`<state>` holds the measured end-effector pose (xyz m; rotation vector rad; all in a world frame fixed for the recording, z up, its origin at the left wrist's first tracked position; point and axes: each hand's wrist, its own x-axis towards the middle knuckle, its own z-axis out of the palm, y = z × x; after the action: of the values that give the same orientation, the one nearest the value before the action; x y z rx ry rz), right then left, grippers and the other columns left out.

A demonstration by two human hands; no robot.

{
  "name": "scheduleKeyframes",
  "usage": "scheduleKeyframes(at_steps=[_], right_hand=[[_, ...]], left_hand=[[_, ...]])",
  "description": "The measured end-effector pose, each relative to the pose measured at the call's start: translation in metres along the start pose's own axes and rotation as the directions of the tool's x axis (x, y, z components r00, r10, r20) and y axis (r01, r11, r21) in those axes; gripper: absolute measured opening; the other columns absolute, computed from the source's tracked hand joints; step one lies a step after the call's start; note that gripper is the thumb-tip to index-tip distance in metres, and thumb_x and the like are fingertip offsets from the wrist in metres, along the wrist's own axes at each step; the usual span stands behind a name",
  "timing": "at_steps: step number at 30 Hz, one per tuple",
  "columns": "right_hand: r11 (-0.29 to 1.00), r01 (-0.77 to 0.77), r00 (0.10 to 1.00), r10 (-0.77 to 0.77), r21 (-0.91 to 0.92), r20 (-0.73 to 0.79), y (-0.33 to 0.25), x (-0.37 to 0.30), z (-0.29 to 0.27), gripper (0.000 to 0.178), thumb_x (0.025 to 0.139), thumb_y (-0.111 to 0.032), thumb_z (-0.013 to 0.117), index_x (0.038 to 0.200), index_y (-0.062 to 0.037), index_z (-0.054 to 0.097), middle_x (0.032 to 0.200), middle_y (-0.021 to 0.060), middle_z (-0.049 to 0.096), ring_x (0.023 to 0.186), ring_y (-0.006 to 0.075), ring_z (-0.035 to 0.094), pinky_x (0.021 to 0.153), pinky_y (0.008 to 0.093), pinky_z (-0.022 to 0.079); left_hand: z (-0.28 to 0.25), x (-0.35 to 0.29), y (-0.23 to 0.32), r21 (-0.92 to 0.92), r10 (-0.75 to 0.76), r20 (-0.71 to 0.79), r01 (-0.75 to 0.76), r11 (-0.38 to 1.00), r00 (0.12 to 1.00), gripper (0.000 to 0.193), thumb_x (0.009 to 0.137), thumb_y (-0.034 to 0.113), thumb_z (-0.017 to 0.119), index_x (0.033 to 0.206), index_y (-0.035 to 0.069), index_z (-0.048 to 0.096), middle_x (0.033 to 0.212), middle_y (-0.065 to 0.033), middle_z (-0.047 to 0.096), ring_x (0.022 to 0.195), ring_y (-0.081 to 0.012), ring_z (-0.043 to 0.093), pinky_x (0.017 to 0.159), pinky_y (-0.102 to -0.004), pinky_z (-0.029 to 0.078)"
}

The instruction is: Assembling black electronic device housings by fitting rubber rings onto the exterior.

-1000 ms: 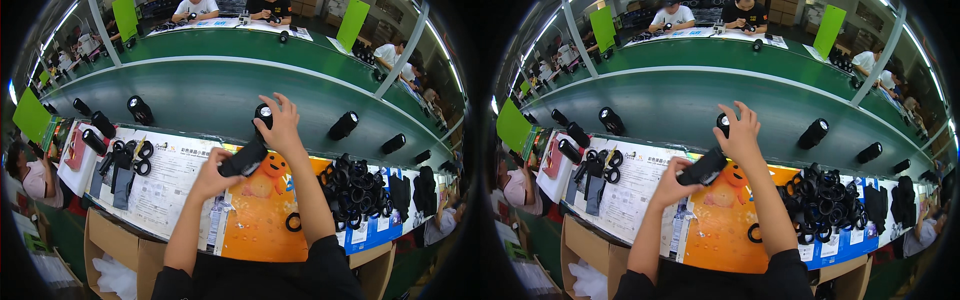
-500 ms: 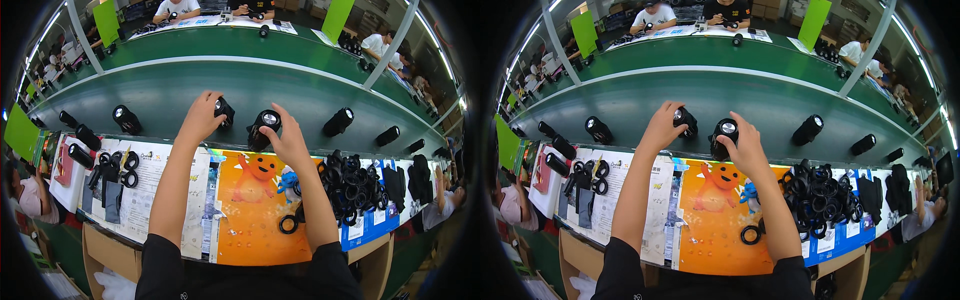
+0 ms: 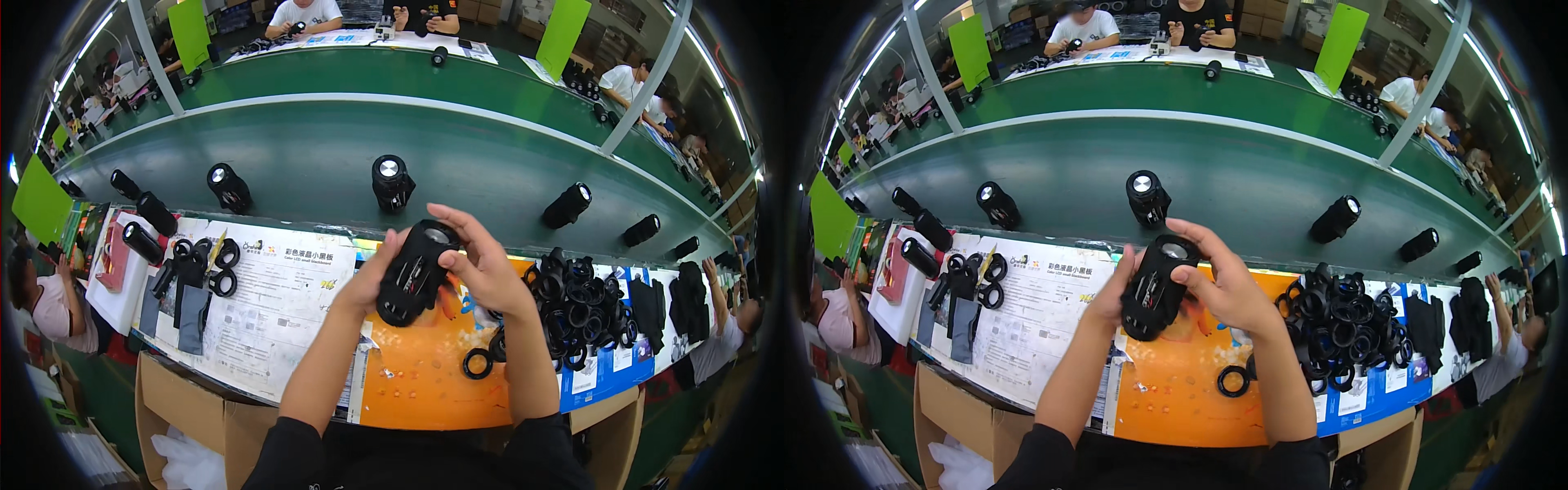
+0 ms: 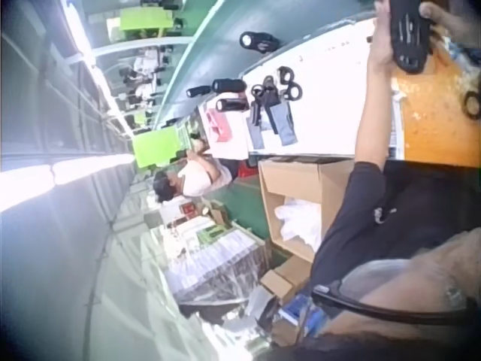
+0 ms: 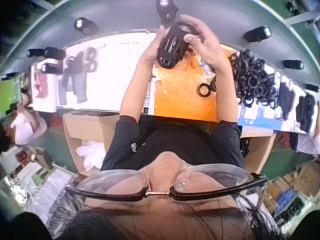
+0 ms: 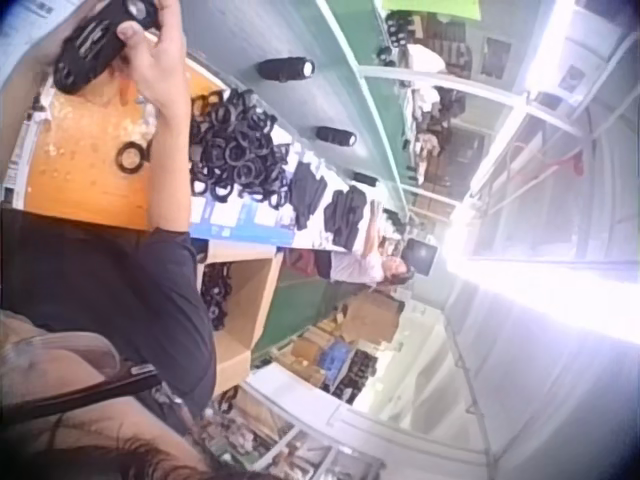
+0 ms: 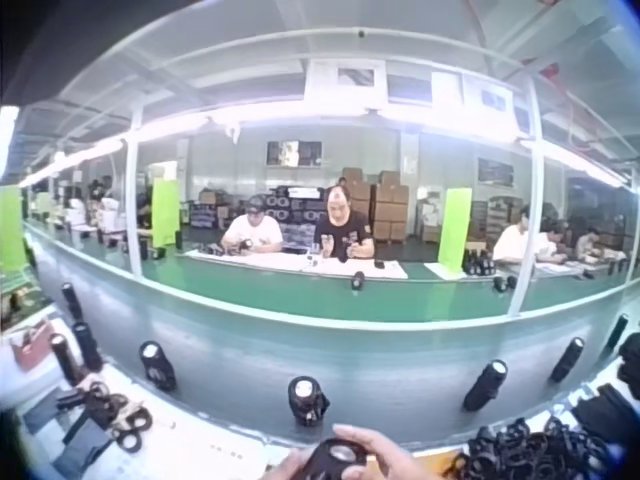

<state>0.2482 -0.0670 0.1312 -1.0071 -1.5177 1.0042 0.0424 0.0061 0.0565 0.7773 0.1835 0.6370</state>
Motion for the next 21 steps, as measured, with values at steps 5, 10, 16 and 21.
scheduleKeyframes(at_steps=[5,10,16,21], right_hand=[[0.865,0.012,0.969,-0.134,-0.501,-0.209,0.023,-0.021,0.028,0.063,0.106,-0.023,0.079,0.161,-0.0038,0.055,0.141,0.0150,0.071,0.129,0.0249,0.067,0.114,0.0400,0.050],[0.964,-0.240,0.957,0.216,-0.111,-0.196,0.069,-0.061,0.071,0.084,0.102,-0.036,0.085,0.163,0.0057,0.044,0.143,0.0249,0.069,0.132,0.0331,0.071,0.112,0.0418,0.054],[0.935,-0.288,0.951,0.304,0.205,-0.051,0.070,-0.070,0.091,0.092,0.096,-0.030,0.093,0.163,0.0081,0.043,0.141,0.0170,0.068,0.131,0.0197,0.068,0.111,0.0354,0.054],[0.879,-0.345,0.934,0.355,0.329,0.031,0.060,-0.067,0.089,0.084,0.097,-0.016,0.092,0.163,0.0073,0.045,0.143,0.0131,0.066,0.132,0.0172,0.064,0.112,0.0350,0.054]], left_hand=[[-0.013,-0.024,-0.033,0.105,0.145,-0.143,-0.131,0.986,0.979,0.087,0.110,0.076,0.047,0.154,0.001,0.054,0.122,-0.0198,0.077,0.100,-0.0311,0.081,0.087,-0.0419,0.069],[-0.009,-0.016,-0.053,0.146,0.441,-0.362,-0.417,0.897,0.821,0.080,0.111,0.074,0.049,0.142,0.001,0.059,0.124,-0.0149,0.073,0.115,-0.0240,0.074,0.101,-0.0405,0.063],[-0.017,-0.034,-0.023,0.178,0.459,-0.181,-0.430,0.885,0.870,0.082,0.101,0.065,0.075,0.146,-0.001,0.056,0.131,-0.0186,0.071,0.117,-0.0310,0.075,0.100,-0.0431,0.065],[-0.016,-0.035,-0.028,0.114,0.453,-0.342,-0.442,0.890,0.823,0.068,0.104,0.049,0.079,0.146,0.001,0.054,0.118,-0.0165,0.072,0.106,-0.0327,0.078,0.094,-0.0460,0.068]])
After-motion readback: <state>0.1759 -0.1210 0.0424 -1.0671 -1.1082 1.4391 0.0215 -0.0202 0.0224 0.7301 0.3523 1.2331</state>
